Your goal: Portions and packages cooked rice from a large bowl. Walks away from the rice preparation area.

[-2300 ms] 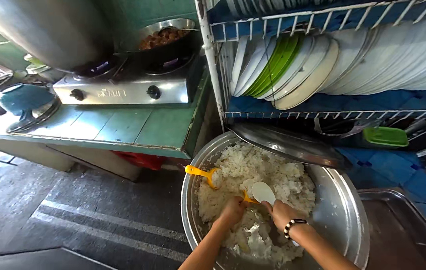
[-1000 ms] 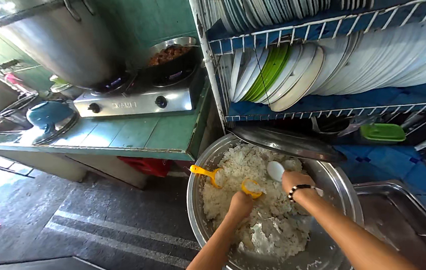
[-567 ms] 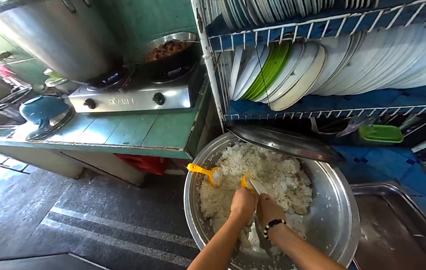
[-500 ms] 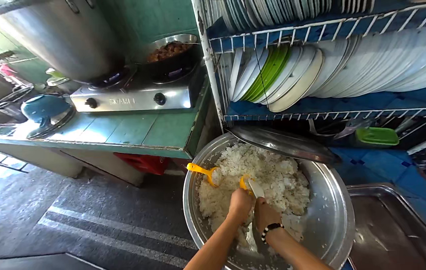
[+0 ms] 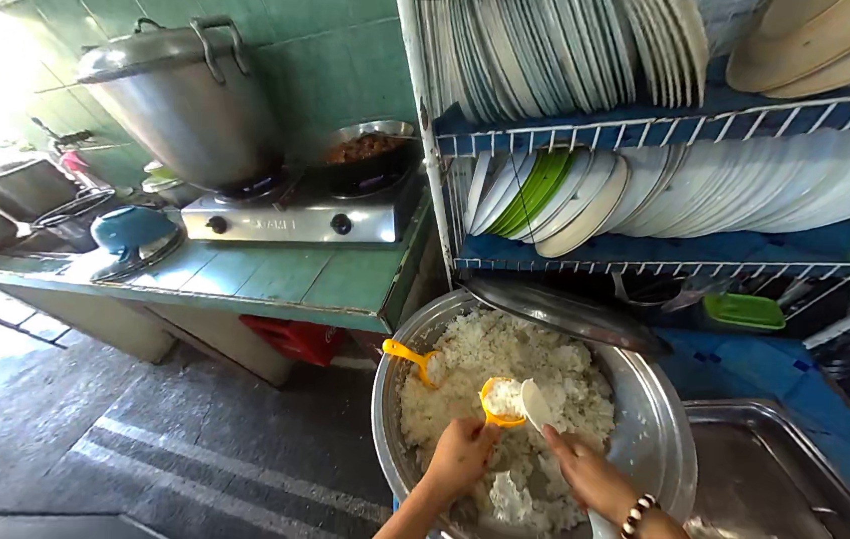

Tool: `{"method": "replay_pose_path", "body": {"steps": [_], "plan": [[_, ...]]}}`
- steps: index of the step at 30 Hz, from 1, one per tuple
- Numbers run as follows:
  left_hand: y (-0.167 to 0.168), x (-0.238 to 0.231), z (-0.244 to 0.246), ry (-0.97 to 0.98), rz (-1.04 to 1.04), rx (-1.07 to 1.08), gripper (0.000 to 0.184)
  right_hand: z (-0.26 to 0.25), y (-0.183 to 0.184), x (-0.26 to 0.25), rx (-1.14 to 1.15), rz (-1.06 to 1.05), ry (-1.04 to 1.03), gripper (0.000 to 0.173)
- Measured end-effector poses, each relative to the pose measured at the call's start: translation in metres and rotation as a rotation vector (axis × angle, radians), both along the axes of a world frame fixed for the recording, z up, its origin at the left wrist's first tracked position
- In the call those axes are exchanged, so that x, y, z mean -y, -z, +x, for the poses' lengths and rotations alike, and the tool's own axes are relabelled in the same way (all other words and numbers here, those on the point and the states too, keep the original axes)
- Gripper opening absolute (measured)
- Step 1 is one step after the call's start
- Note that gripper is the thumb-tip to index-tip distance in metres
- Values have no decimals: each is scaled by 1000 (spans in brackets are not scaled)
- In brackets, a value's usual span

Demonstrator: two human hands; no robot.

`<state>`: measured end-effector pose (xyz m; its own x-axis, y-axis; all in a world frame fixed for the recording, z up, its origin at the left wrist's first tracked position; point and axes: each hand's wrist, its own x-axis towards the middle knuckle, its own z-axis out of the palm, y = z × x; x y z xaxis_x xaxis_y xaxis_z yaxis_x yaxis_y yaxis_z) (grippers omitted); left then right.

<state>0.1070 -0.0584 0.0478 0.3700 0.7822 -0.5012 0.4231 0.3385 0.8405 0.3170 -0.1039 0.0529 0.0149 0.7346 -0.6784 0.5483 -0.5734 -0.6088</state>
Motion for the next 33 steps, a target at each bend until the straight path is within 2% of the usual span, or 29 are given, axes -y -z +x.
{"method": "replay_pose_path", "body": {"steps": [5,10,15,17,19,20,22,26,29,31,33], "plan": [[-18,9,12,243,192,-354,34,-33,-16,-4,258,-64,-167,73],[-7,22,23,242,211,-418,33,-40,-6,-10,244,-155,-268,76],[5,29,15,234,224,-424,34,-25,6,-22,154,-272,-369,85],[7,27,8,281,202,-429,34,-3,16,-27,30,-307,-312,78],[8,23,-2,321,165,-417,35,27,24,-25,-228,-354,-116,55],[9,18,-6,334,150,-392,35,41,21,-26,-362,-385,-8,50],[16,9,-13,389,97,-348,37,57,12,-26,-468,-352,171,47],[45,-1,-8,582,-57,-323,45,67,-2,-29,-396,-206,348,50],[53,-4,11,824,2,-563,52,65,-3,-33,-350,-123,360,46],[46,-8,23,796,119,-727,51,65,0,-38,-317,-79,339,35],[42,-23,26,625,272,-773,43,66,6,-45,-218,-58,265,25]]}}
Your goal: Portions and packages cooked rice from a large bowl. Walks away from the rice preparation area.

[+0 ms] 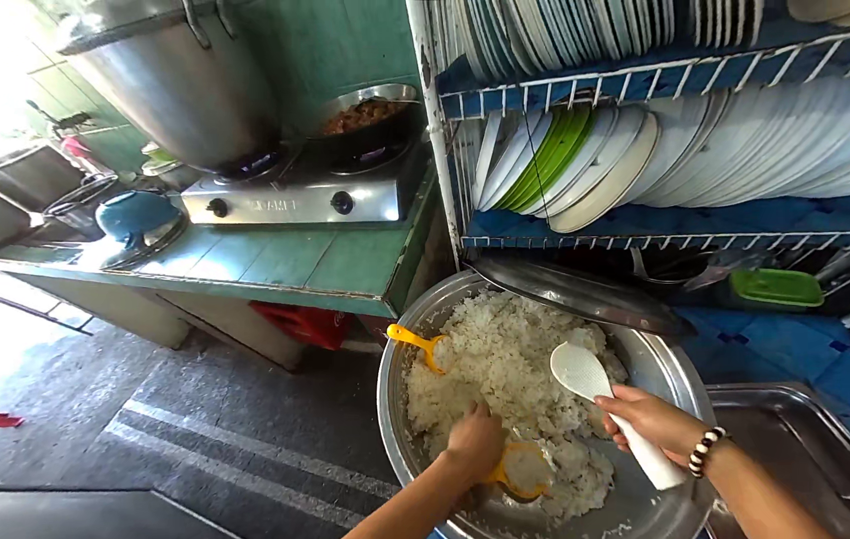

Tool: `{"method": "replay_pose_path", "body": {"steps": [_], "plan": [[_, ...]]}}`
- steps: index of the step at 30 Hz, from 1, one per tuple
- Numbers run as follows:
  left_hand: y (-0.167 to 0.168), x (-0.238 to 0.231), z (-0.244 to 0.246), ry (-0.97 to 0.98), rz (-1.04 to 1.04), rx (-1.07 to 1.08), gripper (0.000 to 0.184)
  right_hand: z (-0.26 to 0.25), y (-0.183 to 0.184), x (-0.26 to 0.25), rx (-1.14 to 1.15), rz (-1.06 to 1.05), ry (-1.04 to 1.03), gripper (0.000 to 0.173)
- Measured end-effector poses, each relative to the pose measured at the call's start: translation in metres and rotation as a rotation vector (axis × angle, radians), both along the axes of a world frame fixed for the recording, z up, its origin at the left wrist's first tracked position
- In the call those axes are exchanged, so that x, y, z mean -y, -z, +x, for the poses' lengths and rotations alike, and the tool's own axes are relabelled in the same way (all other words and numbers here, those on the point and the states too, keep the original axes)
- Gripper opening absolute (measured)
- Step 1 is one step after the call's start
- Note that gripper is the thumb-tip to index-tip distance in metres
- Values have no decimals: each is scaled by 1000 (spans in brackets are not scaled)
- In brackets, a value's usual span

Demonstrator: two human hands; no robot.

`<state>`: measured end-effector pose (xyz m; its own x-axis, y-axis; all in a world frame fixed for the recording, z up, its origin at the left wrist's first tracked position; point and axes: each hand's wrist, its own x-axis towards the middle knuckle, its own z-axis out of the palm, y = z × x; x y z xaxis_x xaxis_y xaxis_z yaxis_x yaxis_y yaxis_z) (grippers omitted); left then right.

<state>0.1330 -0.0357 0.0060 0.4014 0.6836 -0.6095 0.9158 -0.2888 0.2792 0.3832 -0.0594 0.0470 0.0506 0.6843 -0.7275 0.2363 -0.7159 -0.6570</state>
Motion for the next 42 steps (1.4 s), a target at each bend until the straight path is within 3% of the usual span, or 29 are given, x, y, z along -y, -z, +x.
{"method": "replay_pose_path", "body": {"steps": [2,5,9,12,19,25,34,42], "plan": [[0,-20,-1,-61,121,-48,42,0,2,-14,246,-24,-199,32],[10,-40,-2,-105,90,-217,59,-19,-17,-45,712,-44,-484,47],[21,-38,3,-72,34,-208,71,-51,-11,-89,1000,54,-537,46],[11,-34,5,19,-48,-156,77,-70,9,-115,968,24,-539,45],[13,-51,-16,110,-163,17,77,-75,3,-117,994,27,-724,38],[4,-68,-9,-328,-9,200,81,-77,9,-103,952,-9,-731,39],[28,-80,16,-538,88,412,77,-103,15,-77,810,-36,-678,40],[37,-66,12,-828,171,676,74,-96,50,-58,452,75,-531,49]]}}
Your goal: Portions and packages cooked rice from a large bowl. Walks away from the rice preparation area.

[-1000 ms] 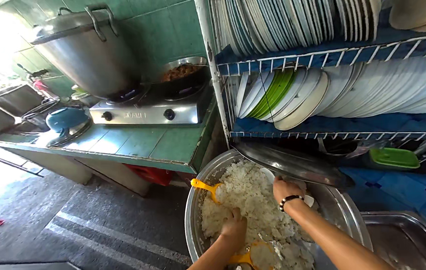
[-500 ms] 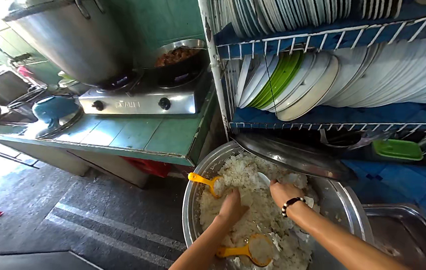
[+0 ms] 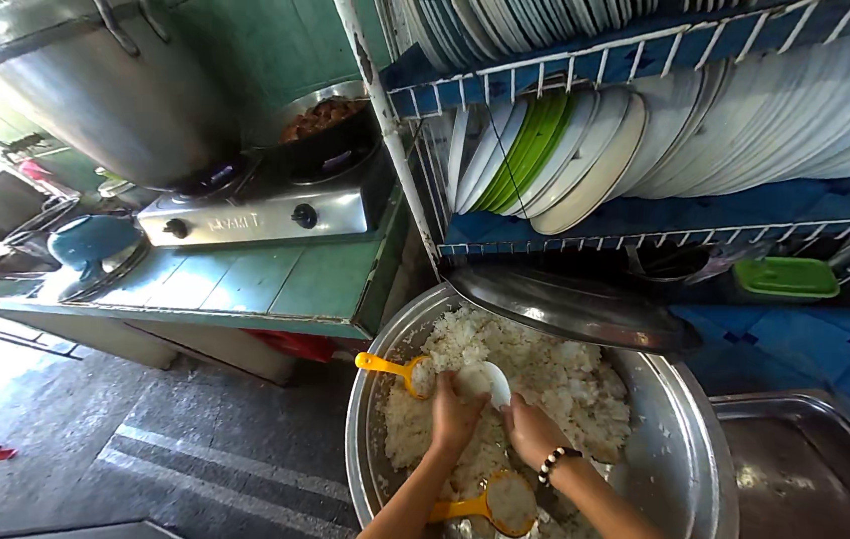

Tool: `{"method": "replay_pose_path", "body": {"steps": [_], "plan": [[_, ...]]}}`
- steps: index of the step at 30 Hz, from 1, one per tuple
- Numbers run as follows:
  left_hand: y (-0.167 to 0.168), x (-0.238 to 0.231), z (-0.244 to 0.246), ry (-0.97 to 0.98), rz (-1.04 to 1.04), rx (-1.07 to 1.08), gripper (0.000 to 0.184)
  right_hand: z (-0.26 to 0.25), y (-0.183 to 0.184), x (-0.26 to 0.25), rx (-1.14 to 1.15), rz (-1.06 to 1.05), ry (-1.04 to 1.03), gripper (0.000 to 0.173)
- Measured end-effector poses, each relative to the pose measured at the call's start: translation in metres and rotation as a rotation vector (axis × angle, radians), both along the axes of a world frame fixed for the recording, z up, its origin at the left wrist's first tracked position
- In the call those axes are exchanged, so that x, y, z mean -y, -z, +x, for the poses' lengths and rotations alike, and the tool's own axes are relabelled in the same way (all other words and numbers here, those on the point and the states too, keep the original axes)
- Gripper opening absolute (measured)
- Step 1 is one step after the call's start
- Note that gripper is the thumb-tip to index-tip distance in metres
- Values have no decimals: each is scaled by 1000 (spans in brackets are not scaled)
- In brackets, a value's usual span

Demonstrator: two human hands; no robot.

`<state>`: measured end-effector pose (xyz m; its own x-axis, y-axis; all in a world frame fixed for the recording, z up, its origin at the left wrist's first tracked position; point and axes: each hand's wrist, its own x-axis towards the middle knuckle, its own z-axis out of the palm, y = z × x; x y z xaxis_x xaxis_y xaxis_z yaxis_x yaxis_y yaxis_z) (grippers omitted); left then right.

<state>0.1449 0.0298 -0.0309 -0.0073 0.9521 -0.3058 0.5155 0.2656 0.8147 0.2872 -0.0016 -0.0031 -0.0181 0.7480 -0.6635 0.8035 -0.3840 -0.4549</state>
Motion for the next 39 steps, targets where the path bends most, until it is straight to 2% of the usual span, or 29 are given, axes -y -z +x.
{"method": "replay_pose_path", "body": {"steps": [3,5,8,10,13,18,23,26,28,30,32,35,39], "plan": [[1,3,7,-79,34,60,72,19,-23,-8,9,-12,-82,48],[4,3,14,-126,25,72,72,26,-57,-18,170,-13,-127,46],[9,1,23,-128,9,3,72,24,-92,-33,368,148,-82,44],[14,3,24,-107,7,-44,72,14,-83,-40,422,209,-136,39],[17,3,20,-110,29,-12,72,1,-44,-39,417,74,-222,39],[15,2,16,-136,-40,87,71,-11,-21,-16,330,-80,-149,41],[6,6,8,-195,-90,319,64,-28,-34,-3,262,-79,-130,41],[-9,11,-8,-141,-152,524,56,-27,-43,16,207,-59,-122,42],[-25,12,-28,-47,-247,670,48,-13,-50,34,49,25,-69,43],[-37,14,-48,-7,-308,818,36,10,-49,53,-207,157,49,41],[-48,18,-57,-104,-328,946,41,31,-49,67,-423,199,204,38],[-58,21,-51,-351,-352,1017,52,44,-49,72,-488,125,343,40],[-51,26,-36,-234,-368,946,57,22,-59,63,-353,85,149,54]]}}
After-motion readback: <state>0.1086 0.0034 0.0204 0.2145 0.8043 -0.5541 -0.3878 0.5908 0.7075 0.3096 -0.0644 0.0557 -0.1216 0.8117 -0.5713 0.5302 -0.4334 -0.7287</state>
